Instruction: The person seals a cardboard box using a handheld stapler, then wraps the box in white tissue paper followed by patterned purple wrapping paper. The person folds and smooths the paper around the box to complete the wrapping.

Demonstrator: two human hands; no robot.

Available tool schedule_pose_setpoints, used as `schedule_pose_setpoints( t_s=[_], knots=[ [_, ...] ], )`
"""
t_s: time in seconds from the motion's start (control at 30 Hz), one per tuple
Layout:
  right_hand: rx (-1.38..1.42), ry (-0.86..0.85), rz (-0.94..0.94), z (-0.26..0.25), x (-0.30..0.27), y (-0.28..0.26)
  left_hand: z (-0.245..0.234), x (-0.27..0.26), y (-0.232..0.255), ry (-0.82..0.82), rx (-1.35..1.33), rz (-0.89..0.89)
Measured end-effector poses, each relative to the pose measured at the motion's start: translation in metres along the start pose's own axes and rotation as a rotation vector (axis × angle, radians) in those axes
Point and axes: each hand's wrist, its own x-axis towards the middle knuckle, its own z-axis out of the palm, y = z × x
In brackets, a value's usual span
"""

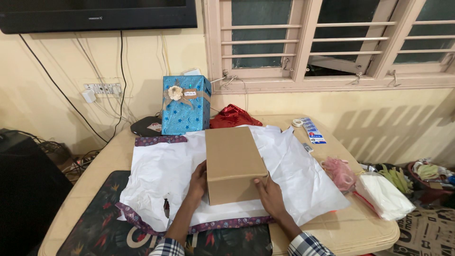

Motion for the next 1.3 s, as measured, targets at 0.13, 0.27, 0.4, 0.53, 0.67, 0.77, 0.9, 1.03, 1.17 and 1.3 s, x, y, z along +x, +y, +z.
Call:
schedule_pose_setpoints(
  t_s=[0.13,0.27,0.4,0.53,0.67,0.77,0.9,1.03,1.17,1.3],
  knots=[
    [-0.046,-0.028,0.07,0.0,0.001,0.0,0.0,-0.001,0.002,0.01,0.054,0.054],
    [-0.062,-0.093,0.155,-0.003,0.0,-0.005,-0.001,-0.006,0.0,0.086,0.001,0.065],
    [-0.01,-0.157,0.037,-0.002,-0.003,-0.01,-0.001,-0.008,0.001,0.183,-0.088,0.032],
    [0.008,-0.192,-0.008,0.003,-0.001,-0.01,-0.005,-0.009,0.005,0.162,-0.274,-0.001],
    [-0.017,-0.185,-0.028,0.002,0.0,-0.009,-0.004,-0.009,0.012,0.127,-0.172,-0.058],
    [-0.008,-0.193,-0.008,0.003,0.0,-0.009,-0.006,-0.01,0.015,0.055,-0.17,-0.027],
    [-0.008,-0.189,0.037,0.002,0.0,-0.005,-0.004,-0.011,0.017,0.006,-0.133,-0.038],
    [-0.007,-0.165,0.01,0.002,0.001,-0.004,-0.002,-0.011,0.021,0.02,-0.046,-0.04],
    [0.014,-0.164,-0.007,0.001,0.0,-0.005,0.0,-0.013,0.025,0.03,-0.037,-0.022],
    [0.105,-0.178,-0.009,-0.002,-0.001,-0.005,0.003,-0.018,0.033,-0.041,-0.111,0.028]
  ],
)
